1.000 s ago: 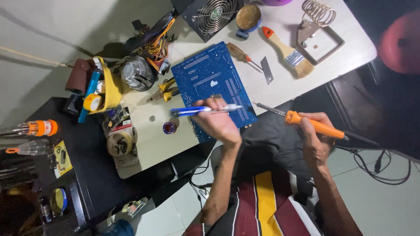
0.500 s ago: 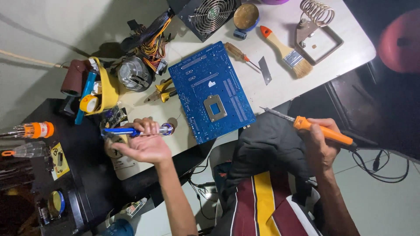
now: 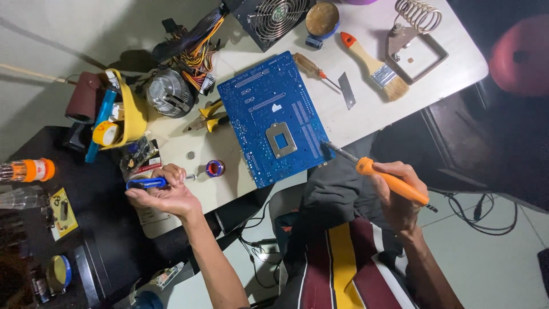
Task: Desoldering electronic components from a computer motherboard using a soldering iron and a manual solder sucker.
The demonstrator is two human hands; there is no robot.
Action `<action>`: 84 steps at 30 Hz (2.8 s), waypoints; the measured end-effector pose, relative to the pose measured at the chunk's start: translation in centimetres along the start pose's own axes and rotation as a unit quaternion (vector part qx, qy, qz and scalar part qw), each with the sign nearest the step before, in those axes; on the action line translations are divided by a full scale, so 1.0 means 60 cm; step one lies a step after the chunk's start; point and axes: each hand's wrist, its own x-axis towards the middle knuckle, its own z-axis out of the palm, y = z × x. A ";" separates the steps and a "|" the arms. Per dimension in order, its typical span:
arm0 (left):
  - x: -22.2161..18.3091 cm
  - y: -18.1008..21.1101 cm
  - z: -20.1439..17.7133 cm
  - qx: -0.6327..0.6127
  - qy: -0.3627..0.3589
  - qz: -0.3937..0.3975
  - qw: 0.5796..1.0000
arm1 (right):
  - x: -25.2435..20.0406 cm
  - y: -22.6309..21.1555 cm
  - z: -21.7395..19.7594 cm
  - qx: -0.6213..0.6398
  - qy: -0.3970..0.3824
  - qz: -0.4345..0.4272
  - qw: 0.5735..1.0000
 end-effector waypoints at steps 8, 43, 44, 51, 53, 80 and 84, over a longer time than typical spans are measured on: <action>0.006 -0.012 -0.015 -0.006 -0.009 0.027 1.000 | -0.003 -0.034 -0.005 -0.014 0.032 -0.043 0.998; 0.003 -0.039 -0.003 0.037 -0.009 0.049 0.998 | 0.020 -0.060 0.013 -0.053 0.012 -0.062 0.997; 0.003 -0.044 -0.005 0.032 -0.007 0.056 0.998 | 0.021 -0.061 0.011 -0.064 0.020 -0.063 0.996; 0.002 -0.036 0.002 0.041 -0.021 0.057 0.997 | 0.036 -0.045 -0.003 -0.119 0.008 -0.058 0.991; 0.002 -0.035 0.004 0.039 -0.020 0.058 0.997 | 0.043 -0.054 0.002 -0.120 0.005 -0.061 0.991; 0.019 -0.104 -0.052 0.030 -0.016 0.078 0.996 | 0.023 -0.042 0.004 -0.066 0.009 -0.068 0.995; 0.023 -0.102 -0.053 0.044 -0.011 0.074 0.996 | 0.017 -0.044 0.000 -0.065 0.014 -0.053 0.996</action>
